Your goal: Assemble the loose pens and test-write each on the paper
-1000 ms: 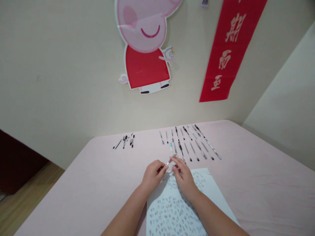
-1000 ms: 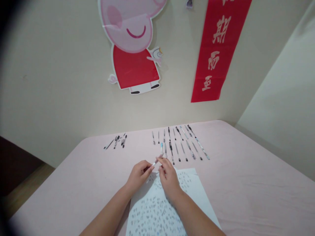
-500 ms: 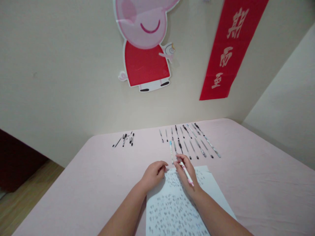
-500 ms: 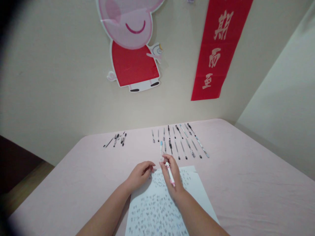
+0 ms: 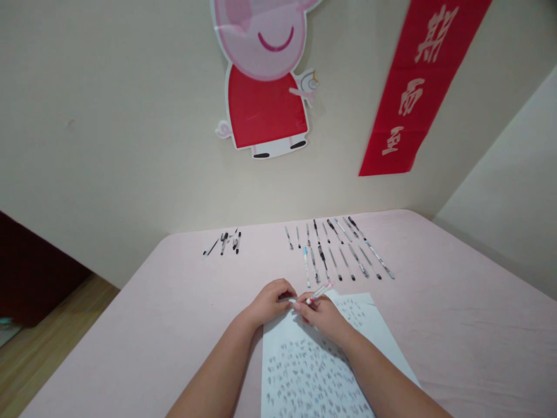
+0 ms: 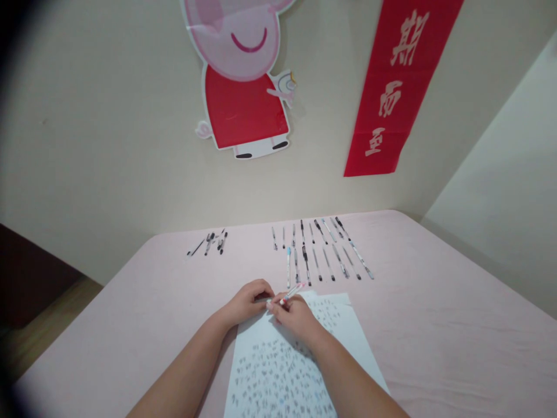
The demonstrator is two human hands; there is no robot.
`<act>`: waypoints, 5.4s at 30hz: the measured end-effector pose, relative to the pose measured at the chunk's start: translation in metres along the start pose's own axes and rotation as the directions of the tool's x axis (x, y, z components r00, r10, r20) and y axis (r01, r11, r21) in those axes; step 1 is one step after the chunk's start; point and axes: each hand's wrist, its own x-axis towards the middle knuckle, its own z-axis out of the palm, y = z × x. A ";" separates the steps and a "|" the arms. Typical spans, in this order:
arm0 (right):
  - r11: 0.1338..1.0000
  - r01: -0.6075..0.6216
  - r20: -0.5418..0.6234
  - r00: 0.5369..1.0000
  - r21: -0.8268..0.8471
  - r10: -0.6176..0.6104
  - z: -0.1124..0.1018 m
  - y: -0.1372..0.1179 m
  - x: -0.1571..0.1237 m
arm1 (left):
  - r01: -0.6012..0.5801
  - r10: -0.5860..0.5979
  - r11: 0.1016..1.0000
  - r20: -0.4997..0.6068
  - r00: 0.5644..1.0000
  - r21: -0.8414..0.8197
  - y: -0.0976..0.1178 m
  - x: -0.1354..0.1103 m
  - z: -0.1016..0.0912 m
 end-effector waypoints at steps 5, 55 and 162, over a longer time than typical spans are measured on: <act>0.976 0.057 -0.025 0.998 -0.209 -0.064 0.003 -0.002 -0.001 | -0.012 0.012 1.000 0.008 1.000 0.019 0.000 0.000 -0.001; 0.921 0.126 -0.022 0.989 -0.369 -0.145 0.001 -0.004 -0.004 | -0.017 0.017 1.000 -0.001 1.000 0.000 -0.001 0.000 -0.001; 0.964 0.185 -0.438 0.863 -0.194 -0.253 -0.008 0.018 0.008 | 0.209 -0.203 0.900 -0.057 0.978 0.381 0.019 0.060 0.002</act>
